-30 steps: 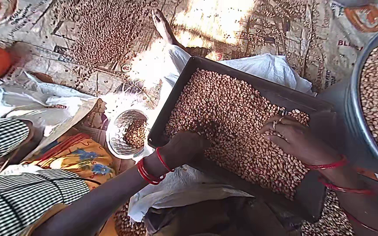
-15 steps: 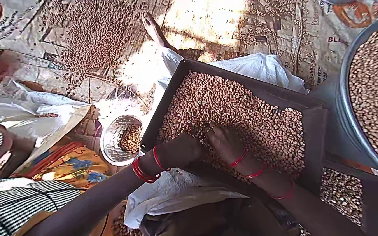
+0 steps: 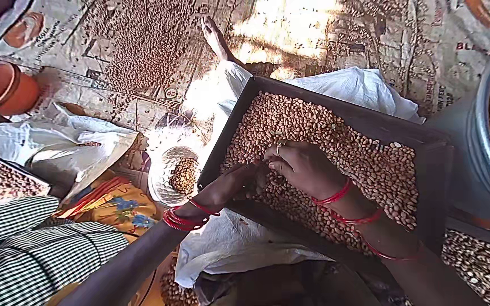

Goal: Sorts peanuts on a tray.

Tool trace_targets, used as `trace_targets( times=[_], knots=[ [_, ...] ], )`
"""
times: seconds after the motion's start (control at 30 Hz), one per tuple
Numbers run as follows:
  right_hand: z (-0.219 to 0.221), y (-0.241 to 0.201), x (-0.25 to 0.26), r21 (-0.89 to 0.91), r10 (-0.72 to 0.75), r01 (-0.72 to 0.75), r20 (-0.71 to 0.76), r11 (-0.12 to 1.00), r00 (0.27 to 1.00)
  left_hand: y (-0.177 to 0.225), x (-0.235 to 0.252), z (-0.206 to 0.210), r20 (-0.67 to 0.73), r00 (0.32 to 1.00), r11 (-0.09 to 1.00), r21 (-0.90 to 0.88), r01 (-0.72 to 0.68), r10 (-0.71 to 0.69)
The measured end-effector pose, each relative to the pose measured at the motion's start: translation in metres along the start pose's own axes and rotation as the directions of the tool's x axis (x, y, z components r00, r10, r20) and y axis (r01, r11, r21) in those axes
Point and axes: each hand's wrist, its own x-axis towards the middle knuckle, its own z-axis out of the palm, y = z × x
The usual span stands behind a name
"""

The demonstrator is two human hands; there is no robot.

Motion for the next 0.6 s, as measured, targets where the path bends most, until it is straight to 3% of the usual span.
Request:
trace_targets(
  times=[0.07,0.13,0.17,0.23,0.3,0.37,0.43,0.47,0.6],
  knots=[
    [0.026,0.014,-0.002,0.019,-0.018,0.017,0.065,1.0,0.998,0.0,-0.008,-0.006,-0.025,0.999,0.998,0.061,-0.022,0.023],
    [0.037,0.023,-0.016,0.036,0.028,-0.038,0.252,0.999,0.967,-0.001,-0.013,-0.01,-0.058,0.99,0.962,0.25,-0.109,0.127],
    [0.034,0.028,-0.027,0.033,0.058,-0.072,0.327,0.997,0.943,-0.002,-0.014,-0.013,-0.048,0.977,0.891,0.423,-0.167,0.206],
    [0.013,0.04,-0.054,0.024,0.11,-0.132,0.412,0.991,0.905,-0.006,-0.013,-0.015,0.036,0.942,0.621,0.743,-0.248,0.332],
    [-0.026,0.058,-0.08,-0.024,0.174,-0.183,0.461,0.983,0.87,-0.006,-0.008,-0.008,0.075,0.93,0.458,0.854,-0.246,0.36],
    [-0.057,0.075,-0.104,-0.085,0.219,-0.202,0.304,0.976,0.927,-0.009,-0.001,0.003,0.094,0.906,0.342,0.906,-0.249,0.412],
    [-0.063,0.074,-0.111,-0.131,0.214,-0.203,0.078,0.97,0.974,-0.012,0.01,0.012,0.132,0.879,0.219,0.942,-0.255,0.458],
    [-0.057,0.067,-0.107,-0.132,0.206,-0.2,0.032,0.971,0.978,-0.012,0.014,0.016,0.134,0.892,0.186,0.954,-0.234,0.431],
    [-0.009,0.026,-0.072,-0.087,0.246,-0.235,0.151,0.968,0.957,0.001,0.026,0.03,0.07,0.984,0.085,0.993,-0.085,0.166]
  ],
)
